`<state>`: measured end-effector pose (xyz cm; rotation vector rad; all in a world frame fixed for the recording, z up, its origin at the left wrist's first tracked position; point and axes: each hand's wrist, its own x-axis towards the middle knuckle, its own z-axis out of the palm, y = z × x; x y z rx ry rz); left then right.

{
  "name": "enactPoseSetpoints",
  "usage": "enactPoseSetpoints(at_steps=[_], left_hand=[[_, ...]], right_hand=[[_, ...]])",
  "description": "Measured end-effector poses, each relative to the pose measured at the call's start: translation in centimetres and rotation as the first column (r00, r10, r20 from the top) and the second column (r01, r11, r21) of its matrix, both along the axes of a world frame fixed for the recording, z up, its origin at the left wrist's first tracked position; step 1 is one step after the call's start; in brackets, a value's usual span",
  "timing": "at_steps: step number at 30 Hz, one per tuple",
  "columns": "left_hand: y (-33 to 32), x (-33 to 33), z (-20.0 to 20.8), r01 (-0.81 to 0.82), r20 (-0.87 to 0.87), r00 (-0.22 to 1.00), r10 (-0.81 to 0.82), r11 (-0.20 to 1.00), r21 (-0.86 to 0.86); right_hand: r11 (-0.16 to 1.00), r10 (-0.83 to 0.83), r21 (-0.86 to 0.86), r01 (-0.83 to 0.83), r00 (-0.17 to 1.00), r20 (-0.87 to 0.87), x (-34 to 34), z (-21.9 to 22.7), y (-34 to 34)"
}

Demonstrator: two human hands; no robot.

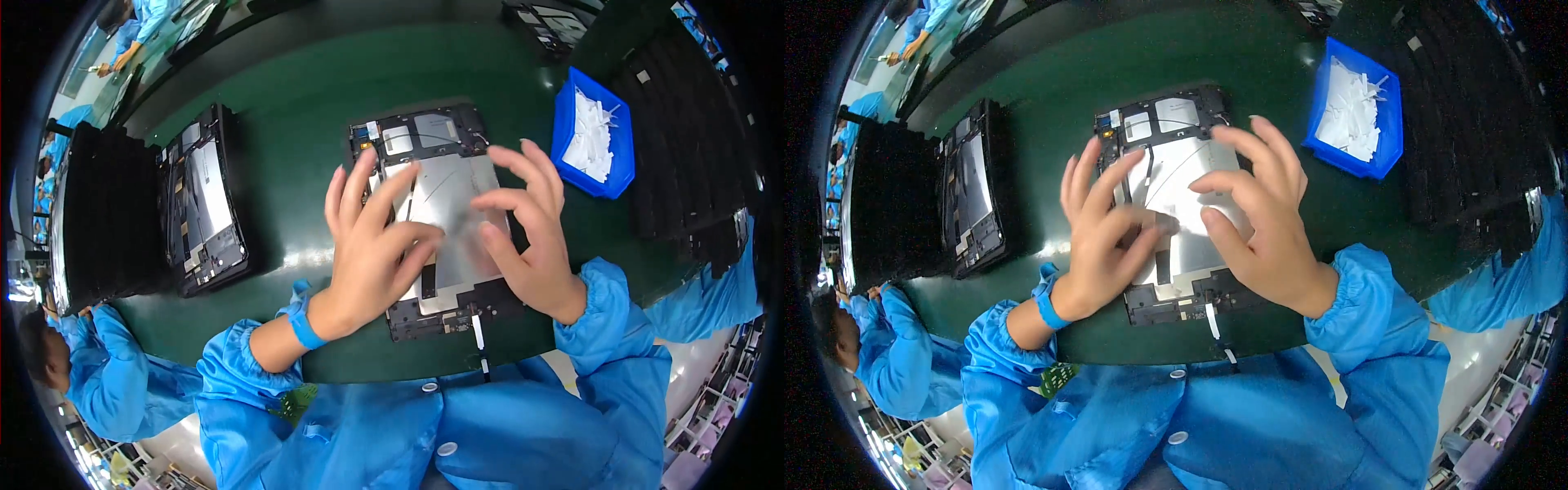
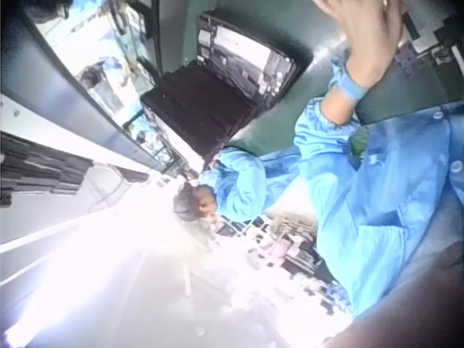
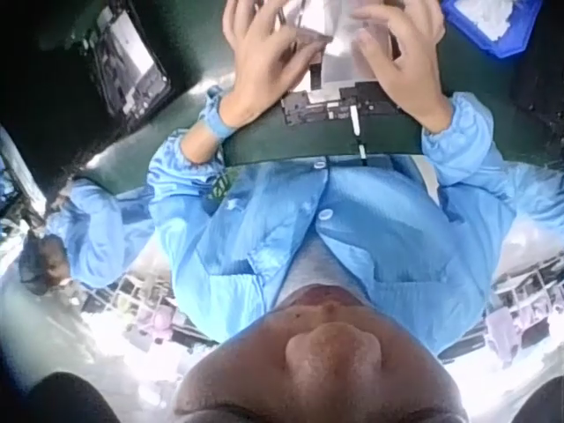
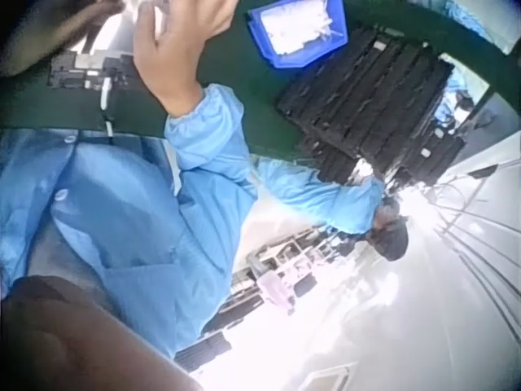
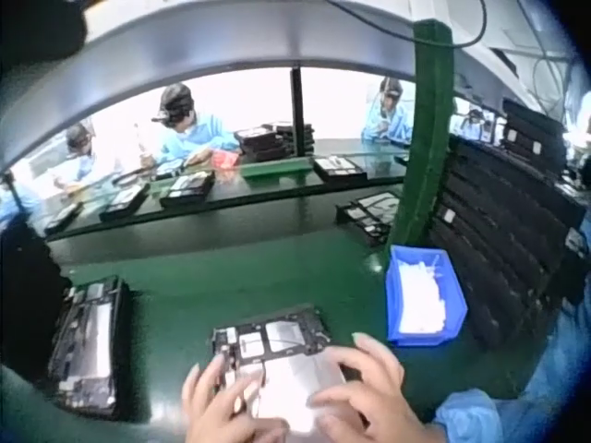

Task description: The person takes tablet assemblies from the conveyor, attaches and adheres ribbon cables onto each device by hand, and stacks the assembled tablets.

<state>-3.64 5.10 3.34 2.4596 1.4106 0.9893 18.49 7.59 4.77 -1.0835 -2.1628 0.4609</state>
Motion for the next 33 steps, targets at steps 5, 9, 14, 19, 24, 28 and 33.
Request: enactPoseSetpoints(at_steps=[5, 9, 14, 19, 24, 28, 33], left_hand=[[-2.1, -1.5, -1.2, 0.237, -0.171, 0.971, -0.167, 0.758, 0.608], [-2.1, -2.1, -0.8, 0.39, -0.336, 0.915, -0.223, 0.696, 0.603], [-2.1, -2.1, -0.9, 0.578, -0.41, 0.816, -0.407, 0.565, 0.589], [-2.4, -1.5, -1.2, 0.456, -0.266, 0.881, -0.392, 0.551, 0.699], [-2.5, -1.7, -1.3, 0.481, -0.333, 0.875, -0.351, 0.56, 0.675], [-2.3, -1.5, -1.4, 0.496, -0.333, 0.863, -0.379, 0.52, 0.695], [-2.5, -1.5, -1.3, 0.499, -0.311, 0.853, -0.42, 0.477, 0.723]], right_hand=[[0.946, 0.282, -0.147, -0.288, 0.958, -0.061, -0.8, 0.5, -0.4], [0.917, 0.379, -0.105, -0.385, 0.923, -0.067, -1.5, 0.2, -1.1], [0.943, 0.323, -0.067, -0.325, 0.945, -0.049, -1.7, -0.6, -0.8], [0.956, 0.27, -0.101, -0.274, 0.961, -0.055, -1.5, 0.7, -0.2], [0.882, 0.425, -0.159, -0.444, 0.895, -0.136, -1.6, 0.5, -0.9], [0.863, 0.475, -0.139, -0.486, 0.874, -0.105, -1.8, 0.2, -1.1], [0.992, 0.122, -0.055, -0.116, 0.984, 0.127, -0.6, 0.9, 1.0]])
